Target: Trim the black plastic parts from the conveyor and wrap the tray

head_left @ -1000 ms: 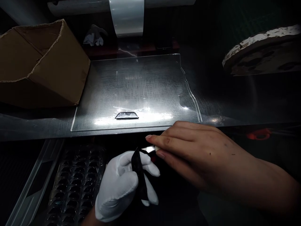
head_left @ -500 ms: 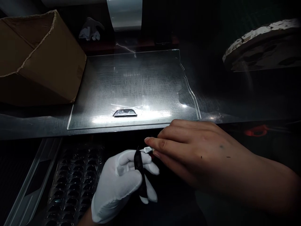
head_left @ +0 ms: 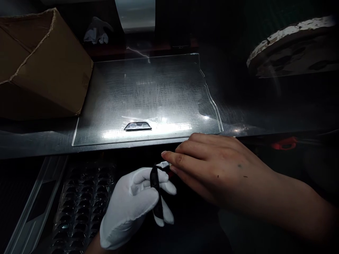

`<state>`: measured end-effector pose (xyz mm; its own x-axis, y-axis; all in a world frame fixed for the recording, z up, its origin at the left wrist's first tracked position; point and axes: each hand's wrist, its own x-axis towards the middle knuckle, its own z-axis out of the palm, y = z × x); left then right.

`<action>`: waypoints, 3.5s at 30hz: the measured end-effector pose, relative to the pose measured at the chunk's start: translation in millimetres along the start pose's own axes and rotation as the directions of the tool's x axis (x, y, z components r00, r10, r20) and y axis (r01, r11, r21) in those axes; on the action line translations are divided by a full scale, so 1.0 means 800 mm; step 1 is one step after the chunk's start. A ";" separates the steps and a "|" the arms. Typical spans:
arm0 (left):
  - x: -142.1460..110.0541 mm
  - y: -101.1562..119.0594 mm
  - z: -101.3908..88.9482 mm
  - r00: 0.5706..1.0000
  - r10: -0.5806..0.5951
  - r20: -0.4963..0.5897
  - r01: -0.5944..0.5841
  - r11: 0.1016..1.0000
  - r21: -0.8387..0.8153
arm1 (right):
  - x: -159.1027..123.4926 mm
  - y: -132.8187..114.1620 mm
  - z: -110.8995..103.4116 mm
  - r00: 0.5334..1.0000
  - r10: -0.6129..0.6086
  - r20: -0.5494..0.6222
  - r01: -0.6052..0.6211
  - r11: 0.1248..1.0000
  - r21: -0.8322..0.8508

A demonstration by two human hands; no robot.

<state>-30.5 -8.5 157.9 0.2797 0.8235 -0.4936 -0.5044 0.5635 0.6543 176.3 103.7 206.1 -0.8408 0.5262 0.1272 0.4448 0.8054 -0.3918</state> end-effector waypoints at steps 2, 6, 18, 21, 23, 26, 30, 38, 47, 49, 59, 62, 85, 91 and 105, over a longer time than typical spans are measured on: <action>0.001 -0.003 -0.002 1.000 0.017 0.020 -0.017 1.000 -0.003 | -0.003 0.004 0.001 0.999 -0.014 -0.043 0.015 1.000 0.017; 0.002 -0.002 -0.002 0.998 0.064 -0.001 -0.064 0.998 -0.019 | -0.012 0.009 0.002 0.989 0.061 -0.133 -0.047 0.994 0.103; -0.001 0.004 0.005 0.991 0.125 -0.055 -0.125 0.992 -0.009 | -0.003 -0.011 -0.002 0.978 0.134 0.157 -0.176 0.940 0.293; -0.003 0.003 0.003 0.990 0.123 -0.072 -0.124 0.992 -0.009 | -0.001 -0.013 -0.001 0.976 0.124 0.179 -0.174 0.938 0.301; -0.003 0.004 0.002 0.989 0.123 -0.084 -0.123 0.992 0.003 | -0.001 -0.014 -0.002 0.970 0.121 0.209 -0.184 0.930 0.317; -0.002 0.006 0.002 0.988 0.123 -0.092 -0.120 0.992 0.030 | -0.001 -0.016 -0.002 0.958 0.121 0.261 -0.208 0.919 0.335; 0.000 0.008 0.001 0.989 0.113 -0.099 -0.107 0.993 0.058 | -0.002 -0.016 -0.001 0.954 0.128 0.272 -0.215 0.922 0.320; -0.001 0.005 0.000 0.985 0.125 -0.119 -0.119 0.991 0.055 | -0.006 -0.016 -0.001 0.956 0.099 0.276 -0.174 0.949 0.264; 0.004 0.000 0.007 0.972 0.160 -0.172 -0.165 0.986 -0.014 | -0.006 -0.016 -0.006 0.948 0.104 0.300 -0.171 0.963 0.207; 0.004 -0.001 0.006 0.971 0.166 -0.171 -0.173 0.985 -0.024 | -0.007 -0.016 -0.004 0.948 0.100 0.301 -0.166 0.965 0.204; 0.008 0.003 0.004 0.966 0.188 -0.178 -0.205 0.975 -0.083 | -0.008 -0.019 0.001 0.953 0.134 0.273 -0.215 0.933 0.290; 0.007 0.003 0.005 0.964 0.185 -0.192 -0.207 0.974 -0.097 | -0.006 -0.019 -0.004 0.951 0.143 0.273 -0.222 0.932 0.287; 0.008 0.009 0.001 0.934 0.190 -0.302 -0.257 0.946 -0.199 | -0.007 -0.015 0.002 0.963 0.121 0.240 -0.175 0.960 0.220; 0.006 0.008 -0.003 0.934 0.192 -0.300 -0.254 0.950 -0.182 | -0.008 -0.016 0.001 0.959 0.106 0.263 -0.159 0.969 0.188; 0.004 0.003 -0.005 0.883 0.176 -0.435 -0.246 0.963 -0.110 | -0.010 -0.015 -0.001 0.952 0.074 0.297 -0.126 0.979 0.161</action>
<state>-33.6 -4.5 155.5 -0.1970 0.7979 -0.5697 -0.6446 0.3324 0.6885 178.2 90.2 210.1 -0.8591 0.4798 -0.1783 0.4920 0.6781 -0.5460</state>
